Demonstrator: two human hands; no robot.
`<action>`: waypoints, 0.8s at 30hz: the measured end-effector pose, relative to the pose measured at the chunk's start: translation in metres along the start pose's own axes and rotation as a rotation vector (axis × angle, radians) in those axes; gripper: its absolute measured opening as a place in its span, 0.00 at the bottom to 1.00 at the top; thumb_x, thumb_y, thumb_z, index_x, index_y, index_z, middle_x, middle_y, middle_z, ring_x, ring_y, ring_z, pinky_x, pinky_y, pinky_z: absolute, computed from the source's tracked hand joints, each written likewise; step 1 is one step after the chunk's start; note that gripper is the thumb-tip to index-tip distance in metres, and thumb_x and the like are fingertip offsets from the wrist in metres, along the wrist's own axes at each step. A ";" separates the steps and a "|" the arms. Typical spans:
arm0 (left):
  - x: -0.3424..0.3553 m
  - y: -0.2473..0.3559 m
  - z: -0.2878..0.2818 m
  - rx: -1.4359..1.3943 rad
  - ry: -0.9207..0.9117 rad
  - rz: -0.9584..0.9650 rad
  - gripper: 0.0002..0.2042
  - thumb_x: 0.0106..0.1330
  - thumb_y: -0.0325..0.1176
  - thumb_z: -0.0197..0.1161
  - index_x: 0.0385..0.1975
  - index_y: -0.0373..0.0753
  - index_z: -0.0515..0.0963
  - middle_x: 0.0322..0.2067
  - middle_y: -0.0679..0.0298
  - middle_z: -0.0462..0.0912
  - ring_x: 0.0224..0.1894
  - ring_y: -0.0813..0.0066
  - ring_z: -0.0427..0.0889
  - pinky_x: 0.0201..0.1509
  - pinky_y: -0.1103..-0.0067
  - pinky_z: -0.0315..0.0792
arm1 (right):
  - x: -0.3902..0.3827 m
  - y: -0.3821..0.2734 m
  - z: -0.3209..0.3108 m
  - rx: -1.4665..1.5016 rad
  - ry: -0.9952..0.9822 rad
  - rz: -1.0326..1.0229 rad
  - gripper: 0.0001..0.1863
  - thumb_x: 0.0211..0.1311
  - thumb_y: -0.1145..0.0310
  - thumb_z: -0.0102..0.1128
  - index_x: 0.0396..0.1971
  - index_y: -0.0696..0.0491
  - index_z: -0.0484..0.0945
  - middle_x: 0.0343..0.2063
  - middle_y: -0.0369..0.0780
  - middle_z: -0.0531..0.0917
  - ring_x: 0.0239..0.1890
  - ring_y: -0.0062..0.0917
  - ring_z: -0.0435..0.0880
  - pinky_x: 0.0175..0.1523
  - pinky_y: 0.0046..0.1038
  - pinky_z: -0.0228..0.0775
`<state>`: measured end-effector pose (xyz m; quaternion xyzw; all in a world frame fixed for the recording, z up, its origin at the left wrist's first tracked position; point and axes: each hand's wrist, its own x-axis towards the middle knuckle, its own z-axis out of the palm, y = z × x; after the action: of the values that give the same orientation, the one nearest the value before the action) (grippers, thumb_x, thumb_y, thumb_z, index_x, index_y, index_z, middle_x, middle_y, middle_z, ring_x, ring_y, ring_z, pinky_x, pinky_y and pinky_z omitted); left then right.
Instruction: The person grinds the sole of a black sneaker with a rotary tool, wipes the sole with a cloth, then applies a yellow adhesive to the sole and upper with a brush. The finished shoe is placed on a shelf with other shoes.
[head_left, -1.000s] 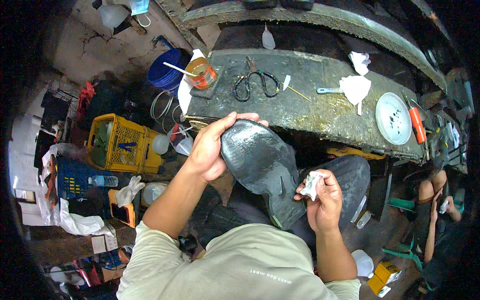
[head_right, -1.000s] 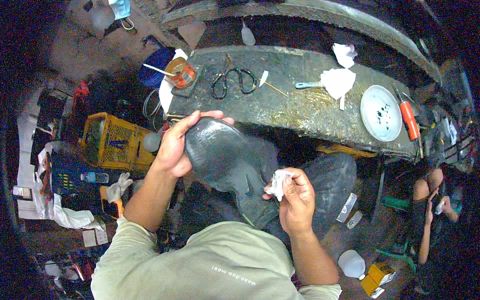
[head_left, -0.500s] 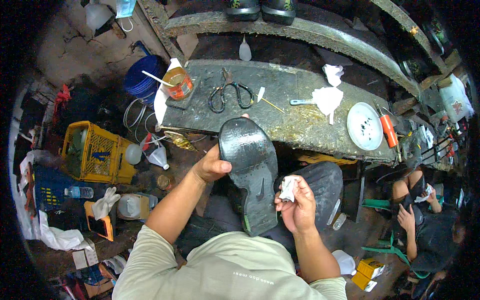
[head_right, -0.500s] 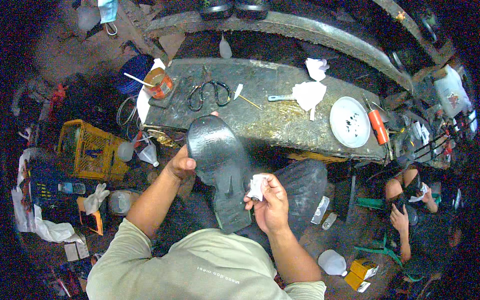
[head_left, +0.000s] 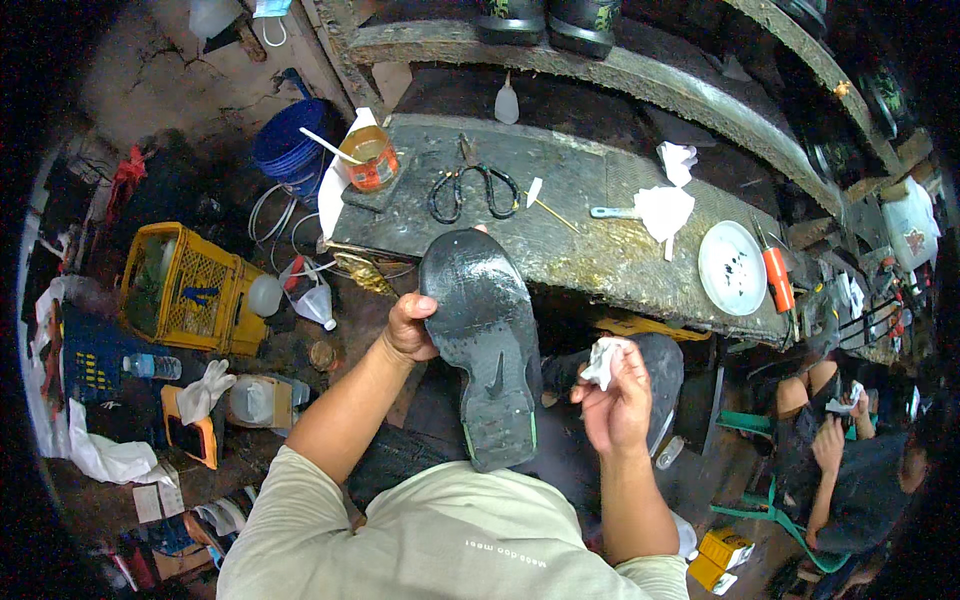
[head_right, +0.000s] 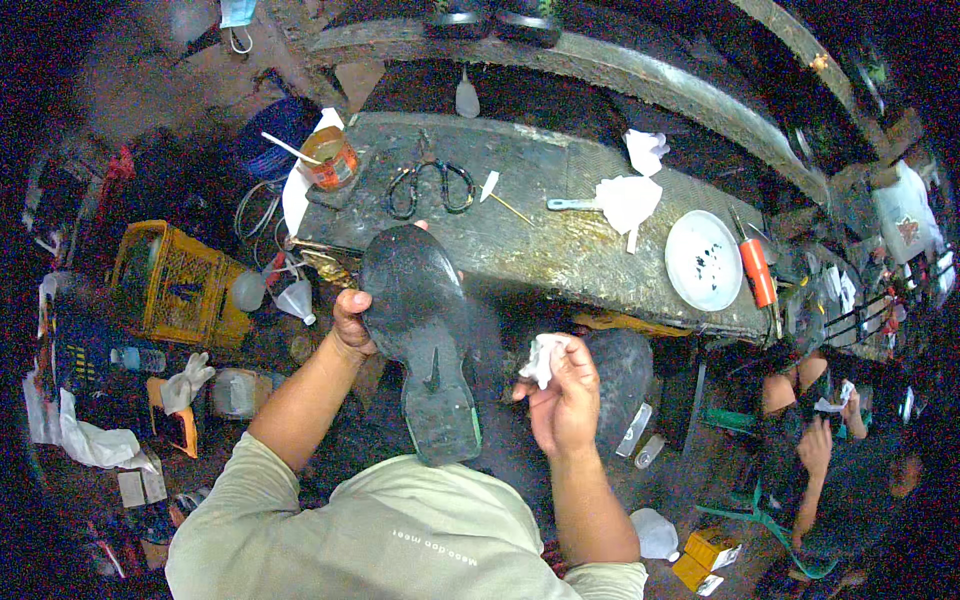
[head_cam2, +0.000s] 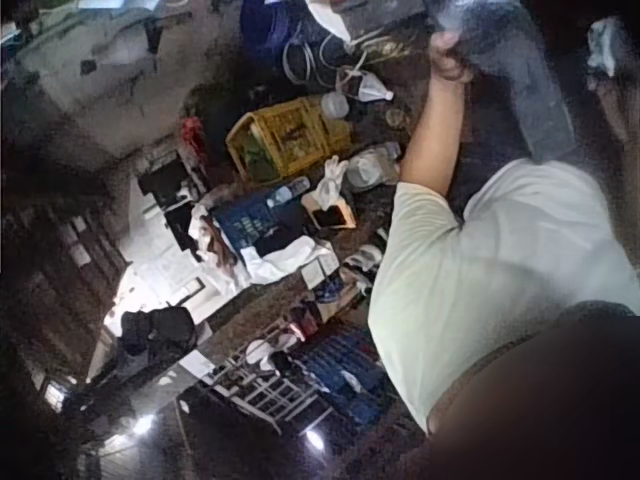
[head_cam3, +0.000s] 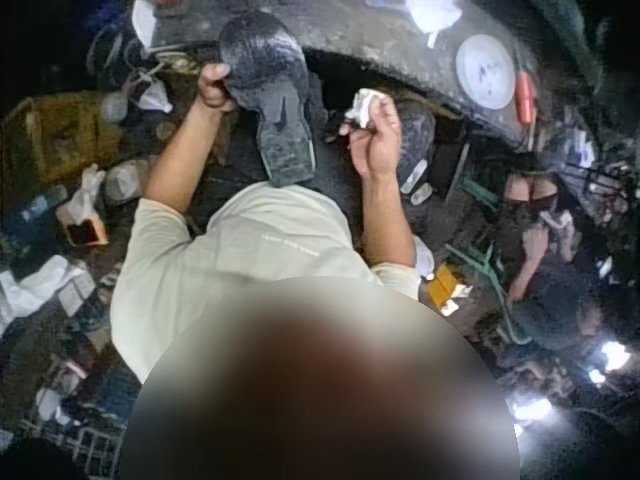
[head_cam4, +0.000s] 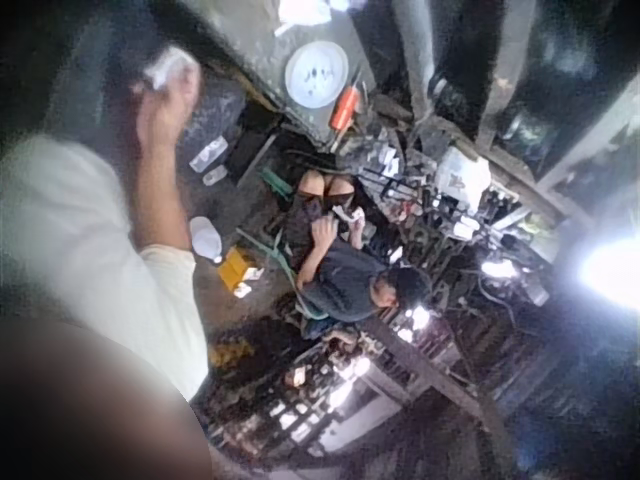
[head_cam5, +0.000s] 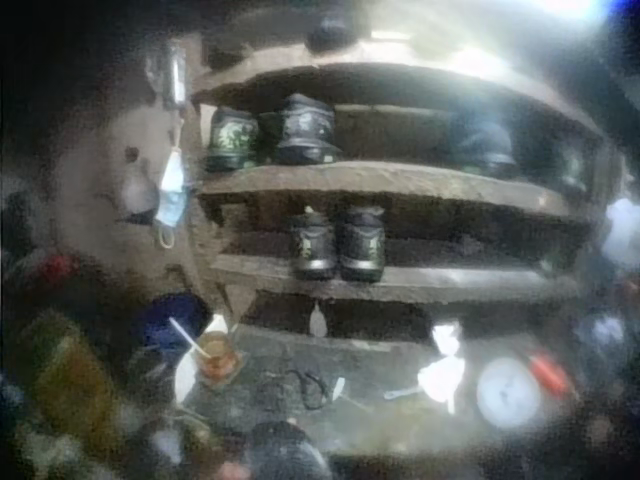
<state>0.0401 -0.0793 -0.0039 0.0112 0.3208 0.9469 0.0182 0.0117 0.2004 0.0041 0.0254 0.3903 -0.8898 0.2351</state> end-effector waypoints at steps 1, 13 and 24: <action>0.000 0.000 0.000 0.001 -0.001 0.007 0.57 0.41 0.46 0.73 0.78 0.47 0.51 0.66 0.51 0.71 0.66 0.47 0.74 0.72 0.53 0.66 | 0.007 -0.005 0.000 -0.020 -0.029 -0.033 0.10 0.75 0.66 0.55 0.49 0.54 0.75 0.38 0.39 0.83 0.35 0.26 0.84 0.32 0.33 0.81; -0.019 -0.003 -0.018 -0.009 0.172 0.017 0.40 0.53 0.49 0.65 0.66 0.34 0.70 0.58 0.52 0.80 0.61 0.55 0.79 0.71 0.61 0.68 | 0.090 -0.032 0.014 -0.481 0.173 -0.312 0.26 0.75 0.61 0.59 0.66 0.57 0.70 0.62 0.43 0.76 0.59 0.29 0.79 0.57 0.29 0.77; -0.007 0.006 -0.018 -0.055 0.415 0.148 0.32 0.58 0.49 0.61 0.59 0.34 0.75 0.54 0.53 0.83 0.55 0.55 0.83 0.65 0.61 0.73 | 0.017 -0.010 -0.069 -0.197 0.310 -0.210 0.12 0.77 0.59 0.56 0.38 0.51 0.77 0.34 0.36 0.80 0.35 0.23 0.82 0.35 0.28 0.81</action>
<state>0.0467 -0.0958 -0.0147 -0.1607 0.2899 0.9361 -0.1175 -0.0177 0.2483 -0.0411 0.0982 0.5075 -0.8523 0.0796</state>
